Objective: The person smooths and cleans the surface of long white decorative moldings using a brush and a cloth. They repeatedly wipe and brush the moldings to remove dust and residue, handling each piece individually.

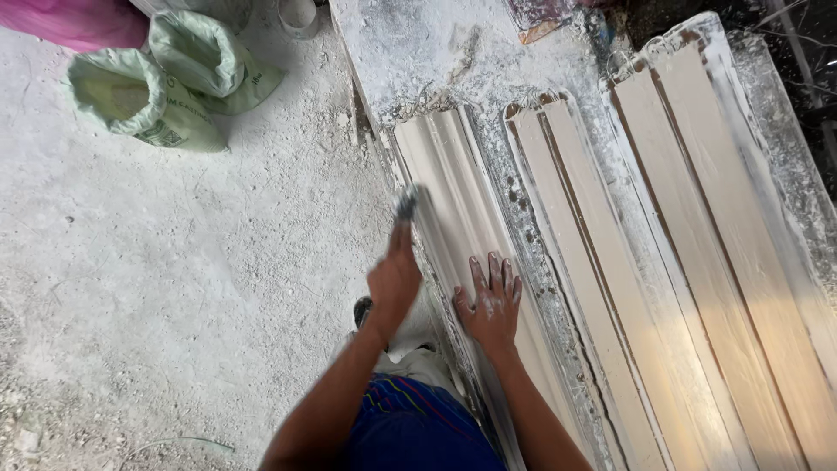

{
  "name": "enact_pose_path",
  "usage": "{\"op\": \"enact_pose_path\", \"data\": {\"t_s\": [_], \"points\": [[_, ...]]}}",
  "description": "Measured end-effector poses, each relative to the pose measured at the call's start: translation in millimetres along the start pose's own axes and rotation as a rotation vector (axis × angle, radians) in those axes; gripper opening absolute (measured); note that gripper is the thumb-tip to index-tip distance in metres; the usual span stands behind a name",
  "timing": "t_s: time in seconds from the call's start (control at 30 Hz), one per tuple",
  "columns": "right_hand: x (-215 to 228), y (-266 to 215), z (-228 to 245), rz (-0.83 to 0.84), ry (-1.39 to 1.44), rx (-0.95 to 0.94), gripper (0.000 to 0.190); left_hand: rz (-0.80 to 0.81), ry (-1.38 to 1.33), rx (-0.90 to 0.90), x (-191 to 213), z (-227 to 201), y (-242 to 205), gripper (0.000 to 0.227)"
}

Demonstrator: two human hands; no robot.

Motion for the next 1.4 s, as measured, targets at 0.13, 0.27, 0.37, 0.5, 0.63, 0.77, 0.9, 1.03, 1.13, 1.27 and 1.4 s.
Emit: {"op": "enact_pose_path", "data": {"t_s": [0.13,0.27,0.37,0.5,0.63,0.77,0.9,1.03,1.13,1.27,1.4], "points": [[-3,0,2,-0.005,0.004,0.001,0.060,0.138,0.004,0.097,-23,14,16,0.062],[0,-4,4,-0.019,-0.005,0.017,0.060,-0.051,-0.013,0.071,-14,21,28,0.070],[1,-3,6,-0.019,0.002,0.021,0.060,0.087,0.021,0.033,-10,14,13,0.068],[1,-7,9,-0.130,0.016,0.101,0.058,0.006,0.101,0.024,-4,29,49,0.070],[6,-6,5,-0.141,0.015,0.107,0.059,0.037,0.046,0.053,-9,30,65,0.054],[2,6,6,-0.091,-0.006,0.055,0.061,0.047,0.030,0.067,5,19,64,0.075],[-3,-12,2,-0.071,0.001,0.038,0.062,0.017,0.052,0.069,15,32,84,0.058],[-6,-8,-5,-0.101,0.018,0.052,0.061,0.082,-0.247,0.174,-10,62,82,0.065],[-11,-4,-8,-0.054,0.028,0.031,0.061,0.033,-0.433,0.259,-57,75,-3,0.060],[-9,1,-10,-0.008,0.037,-0.005,0.063,0.237,-0.654,0.545,-107,83,-128,0.055],[-2,-3,-2,-0.033,-0.003,0.009,0.062,0.088,-0.660,0.305,-55,96,-105,0.043]]}}
Point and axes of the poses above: each hand's wrist, its own y-axis towards the middle knuckle, its own x-axis out of the back of the hand, z = x × y, the point moved 4 cm from there along y, towards the middle knuckle, and after that the axes turned 10 degrees about y, right-handed, at the moved point
